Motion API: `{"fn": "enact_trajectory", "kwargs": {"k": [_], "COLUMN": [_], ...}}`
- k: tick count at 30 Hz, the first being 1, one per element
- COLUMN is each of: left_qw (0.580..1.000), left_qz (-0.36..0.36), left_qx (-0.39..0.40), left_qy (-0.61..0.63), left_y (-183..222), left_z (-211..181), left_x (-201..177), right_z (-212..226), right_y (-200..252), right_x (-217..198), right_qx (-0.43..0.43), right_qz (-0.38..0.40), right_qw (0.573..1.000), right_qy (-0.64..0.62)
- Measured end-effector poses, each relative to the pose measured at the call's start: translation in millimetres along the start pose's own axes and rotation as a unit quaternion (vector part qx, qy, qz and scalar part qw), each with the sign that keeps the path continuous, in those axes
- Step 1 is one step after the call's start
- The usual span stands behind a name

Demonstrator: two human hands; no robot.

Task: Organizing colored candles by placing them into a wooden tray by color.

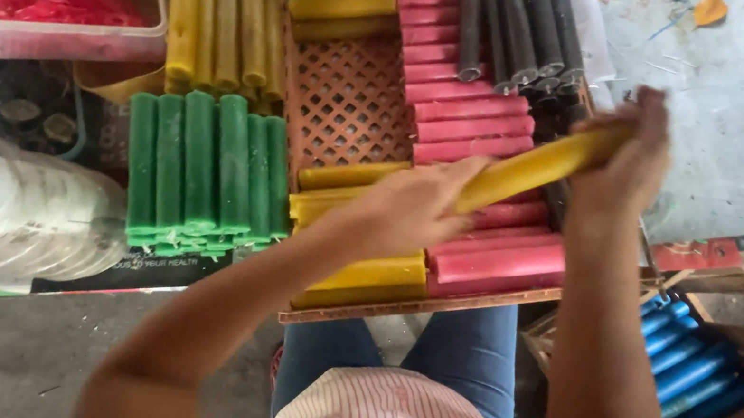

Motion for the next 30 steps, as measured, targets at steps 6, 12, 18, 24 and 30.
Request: {"fn": "enact_trajectory", "kwargs": {"k": [6, 12, 18, 24, 30], "left_qw": [0.996, 0.984, 0.911, 0.861, 0.862], "left_qz": [0.033, 0.01, -0.001, -0.073, -0.099], "left_qx": [-0.076, -0.172, -0.258, -0.211, -0.157], "left_qy": [-0.033, -0.043, -0.322, -0.456, -0.471], "left_y": [10, 16, 37, 60, 38], "left_z": [46, 117, 213, 213, 233], "left_x": [-36, -37, -25, -29, -7], "right_z": [-9, -90, -155, -150, -128], "right_y": [48, 56, 69, 45, 35], "right_x": [25, 30, 24, 22, 9], "right_qx": [0.009, 0.038, 0.025, -0.149, -0.174], "right_qz": [0.0, 0.043, 0.351, 0.405, 0.406], "right_qw": [1.0, 0.997, 0.905, 0.818, 0.786], "right_qy": [-0.027, -0.049, 0.239, 0.38, 0.432]}}
Point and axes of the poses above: each hand's wrist, its own y-axis away from the middle knuckle, its own x-axis out of the palm, z = x × y, the point moved 3 cm from there along -y, towards the middle knuckle, and after that the axes turned 7 degrees about -x, right-handed, at the moved point
